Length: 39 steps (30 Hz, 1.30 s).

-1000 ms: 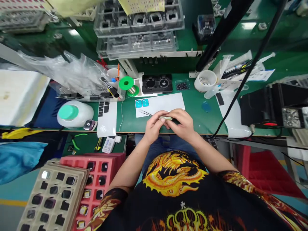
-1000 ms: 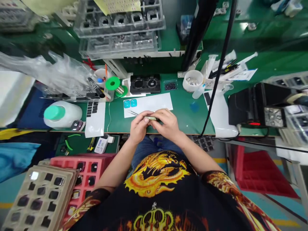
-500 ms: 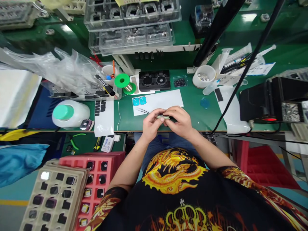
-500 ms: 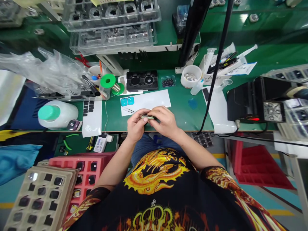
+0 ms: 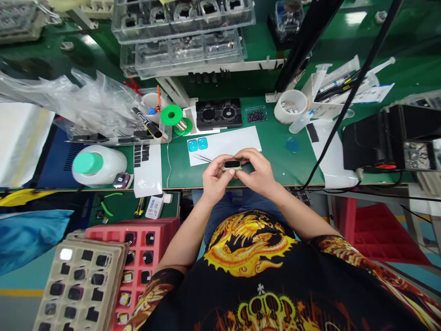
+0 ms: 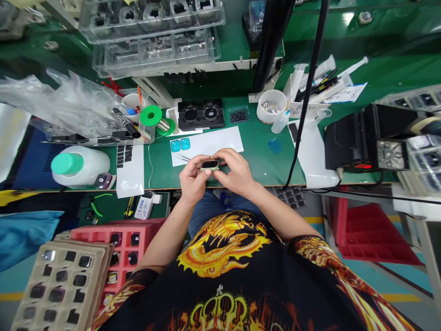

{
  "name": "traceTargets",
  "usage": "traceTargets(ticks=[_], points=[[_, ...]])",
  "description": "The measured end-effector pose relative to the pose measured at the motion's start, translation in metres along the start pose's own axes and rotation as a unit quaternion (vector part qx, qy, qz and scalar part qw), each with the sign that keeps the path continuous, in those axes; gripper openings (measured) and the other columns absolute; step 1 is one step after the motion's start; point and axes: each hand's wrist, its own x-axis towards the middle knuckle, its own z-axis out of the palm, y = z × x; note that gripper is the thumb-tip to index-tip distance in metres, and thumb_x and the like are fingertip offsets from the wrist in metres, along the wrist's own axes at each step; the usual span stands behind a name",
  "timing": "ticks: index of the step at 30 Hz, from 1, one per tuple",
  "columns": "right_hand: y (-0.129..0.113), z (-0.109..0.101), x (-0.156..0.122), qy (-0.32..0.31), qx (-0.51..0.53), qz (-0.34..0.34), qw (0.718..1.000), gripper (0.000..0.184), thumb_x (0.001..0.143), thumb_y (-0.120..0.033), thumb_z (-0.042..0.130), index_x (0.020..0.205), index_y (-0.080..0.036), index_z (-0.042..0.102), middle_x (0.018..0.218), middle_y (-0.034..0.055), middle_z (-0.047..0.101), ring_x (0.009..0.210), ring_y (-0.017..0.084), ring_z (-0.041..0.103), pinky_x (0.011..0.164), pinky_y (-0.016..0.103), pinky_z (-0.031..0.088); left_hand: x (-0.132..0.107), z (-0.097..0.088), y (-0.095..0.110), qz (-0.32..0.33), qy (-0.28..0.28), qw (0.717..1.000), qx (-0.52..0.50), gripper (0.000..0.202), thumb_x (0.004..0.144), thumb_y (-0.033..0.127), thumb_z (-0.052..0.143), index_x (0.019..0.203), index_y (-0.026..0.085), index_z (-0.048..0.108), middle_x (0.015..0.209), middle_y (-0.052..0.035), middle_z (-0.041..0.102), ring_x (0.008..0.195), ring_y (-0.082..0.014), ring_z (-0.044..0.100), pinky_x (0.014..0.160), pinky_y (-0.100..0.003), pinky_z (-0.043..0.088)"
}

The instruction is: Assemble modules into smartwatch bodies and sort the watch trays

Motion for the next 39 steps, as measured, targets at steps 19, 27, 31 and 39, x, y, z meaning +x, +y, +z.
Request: traceTargets(ticks=[19,27,31,39], points=[[0.002,0.000,0.000,-0.044,0.025,0.043,0.998,0.035,0.091,-0.015,0.070,0.126,-0.022,0.074,0.118,0.0071,0.082,0.098,0.020,0.077,0.085,0.033,0.066,-0.003,-0.001,-0.002,0.016,0.030,0.999,0.023,0.036,0.098,0.032,0.090,0.131,0.023,0.080,0.126,-0.0097,0.082,0.121,-0.0220,0.079,0.104,-0.032,0.066],[0.004,-0.008,-0.002,-0.159,0.124,0.075,0.977,0.085,0.088,-0.026,0.088,0.166,-0.023,0.054,0.162,0.0159,0.066,0.143,0.031,0.070,0.114,0.044,0.064,-0.005,0.000,-0.004,0.002,0.002,1.000,-0.004,0.041,0.099,0.029,0.089,0.138,0.024,0.076,0.134,-0.0102,0.079,0.106,-0.0198,0.083,0.083,-0.029,0.073],[0.010,-0.009,-0.005,-0.157,0.174,0.130,0.964,0.093,0.086,-0.039,0.095,0.168,-0.025,0.052,0.157,0.0157,0.070,0.142,0.032,0.071,0.117,0.046,0.063,-0.008,0.000,-0.006,0.010,0.002,1.000,0.014,0.043,0.096,0.028,0.091,0.137,0.025,0.077,0.136,-0.0107,0.079,0.122,-0.0238,0.080,0.105,-0.039,0.071],[0.009,-0.009,-0.006,-0.152,0.191,0.130,0.961,0.099,0.085,-0.038,0.095,0.170,-0.025,0.047,0.156,0.0161,0.070,0.139,0.030,0.073,0.118,0.046,0.062,-0.009,-0.002,-0.007,-0.001,0.000,1.000,0.014,0.050,0.093,0.025,0.094,0.140,0.025,0.075,0.136,-0.0119,0.079,0.125,-0.0250,0.080,0.105,-0.038,0.070]])
